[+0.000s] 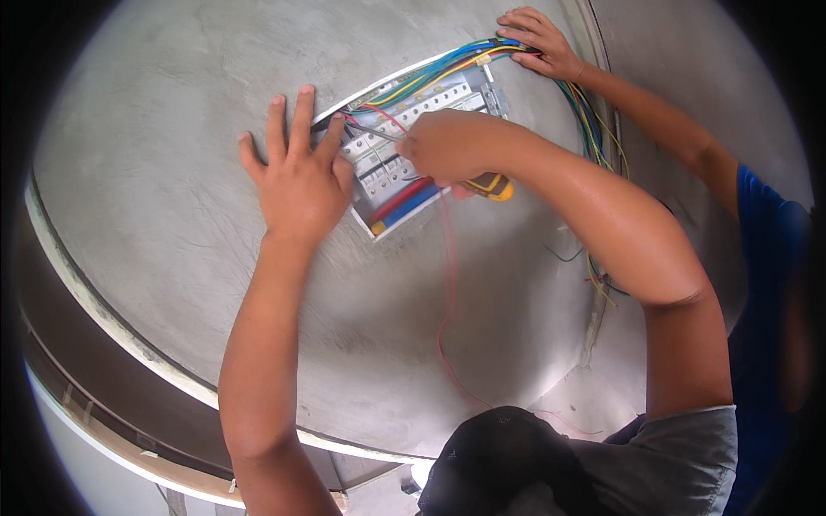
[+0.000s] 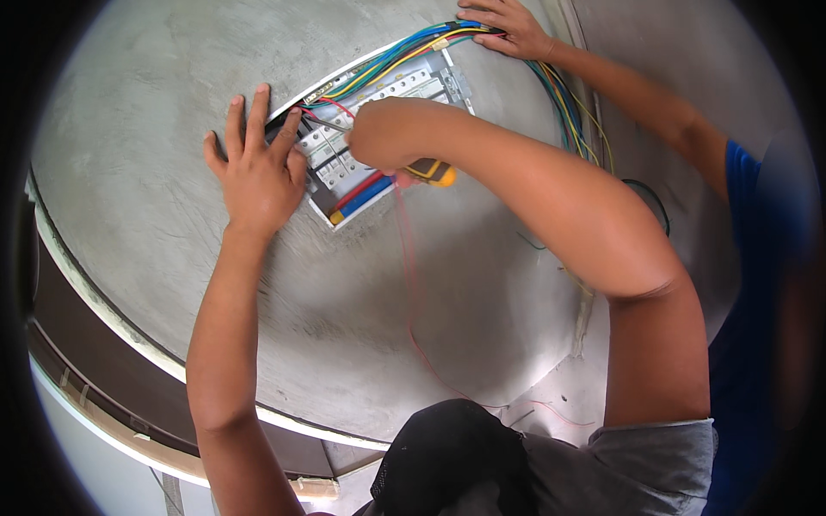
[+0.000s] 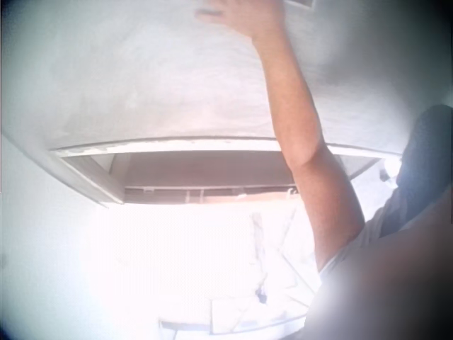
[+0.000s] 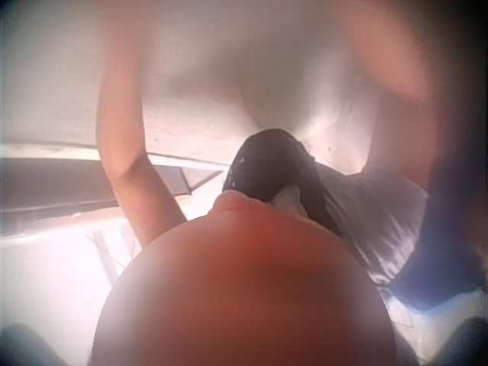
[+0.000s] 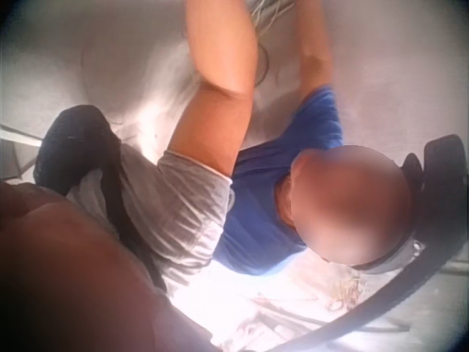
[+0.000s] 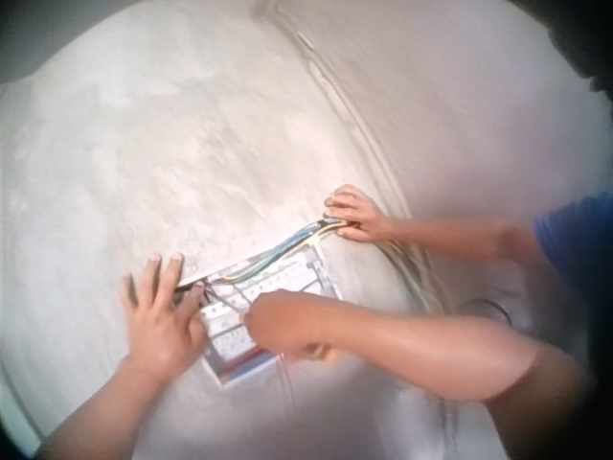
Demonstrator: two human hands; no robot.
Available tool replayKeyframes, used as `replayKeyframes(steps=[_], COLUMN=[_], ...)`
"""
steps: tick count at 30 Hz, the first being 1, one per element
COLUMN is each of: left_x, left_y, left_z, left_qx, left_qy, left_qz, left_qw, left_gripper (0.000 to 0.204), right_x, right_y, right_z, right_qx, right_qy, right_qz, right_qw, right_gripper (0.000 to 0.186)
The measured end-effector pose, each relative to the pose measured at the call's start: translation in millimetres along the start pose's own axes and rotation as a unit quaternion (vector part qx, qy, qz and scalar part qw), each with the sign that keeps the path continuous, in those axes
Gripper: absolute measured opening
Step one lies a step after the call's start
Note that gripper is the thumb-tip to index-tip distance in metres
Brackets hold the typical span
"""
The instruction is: The person connects multiple colored wires to a wall-mounted electrical distribution box. They use a screwdriver to tighten terminal screws and pliers to strip and position wires, working alongside another person who assists with wire handling.
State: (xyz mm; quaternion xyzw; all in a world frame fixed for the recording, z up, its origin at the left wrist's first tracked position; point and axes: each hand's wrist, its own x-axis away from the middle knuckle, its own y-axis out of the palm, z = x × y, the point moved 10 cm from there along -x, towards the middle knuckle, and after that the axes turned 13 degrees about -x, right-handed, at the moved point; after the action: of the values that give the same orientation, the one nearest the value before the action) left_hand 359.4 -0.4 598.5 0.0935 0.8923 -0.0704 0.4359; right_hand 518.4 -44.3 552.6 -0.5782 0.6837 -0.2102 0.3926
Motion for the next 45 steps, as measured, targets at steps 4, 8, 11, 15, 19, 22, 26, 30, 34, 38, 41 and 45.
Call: replayKeyframes(steps=[4,8,11,15,19,22,26,30,34,38,41,45], left_x=[1,0,-1,-3,-3,-1,-2,-1,2,0,-6,-13], left_y=[-1,2,5,7,7,9,8,7,8,7,4,2], left_z=[-1,0,1,1,1,2,3,2,0,0,-5,-14], left_qx=[0.023,0.014,-0.011,-0.023,-0.021,-0.031,-0.026,-0.026,-0.022,-0.029,-0.039,-0.048], left_qy=[-0.001,-0.007,-0.010,-0.008,-0.009,-0.004,0.000,0.009,0.015,0.018,0.030,0.060], left_qz=[0.029,0.023,-0.002,-0.021,-0.007,-0.013,-0.010,0.003,0.031,0.034,0.024,-0.007], left_qw=[0.999,1.000,1.000,0.999,1.000,0.999,1.000,1.000,0.999,0.999,0.999,0.997], left_gripper=[0.048,0.049,0.053,0.054,0.055,0.055,0.056,0.055,0.056,0.055,0.053,0.053], right_x=[2,1,-2,-10,-7,-1,-2,-19,-32,-36,-43,-55], right_y=[17,64,92,115,84,86,124,133,137,145,148,159], right_z=[6,12,12,-2,19,25,6,-8,-15,-20,-22,-29], right_qx=[-0.238,-0.499,-0.607,-0.697,-0.777,-0.765,-0.718,-0.755,-0.803,-0.832,-0.856,-0.882], right_qy=[0.046,0.065,0.069,0.022,-0.050,-0.030,0.001,-0.004,-0.004,-0.021,-0.039,-0.038], right_qz=[0.043,0.062,0.080,0.097,0.240,0.196,0.068,0.021,0.037,0.026,0.011,0.005], right_qw=[0.969,0.862,0.788,0.710,0.579,0.613,0.693,0.656,0.595,0.554,0.516,0.470], right_gripper=[0.053,0.047,0.043,0.041,0.040,0.040,0.042,0.040,0.039,0.037,0.038,0.041])
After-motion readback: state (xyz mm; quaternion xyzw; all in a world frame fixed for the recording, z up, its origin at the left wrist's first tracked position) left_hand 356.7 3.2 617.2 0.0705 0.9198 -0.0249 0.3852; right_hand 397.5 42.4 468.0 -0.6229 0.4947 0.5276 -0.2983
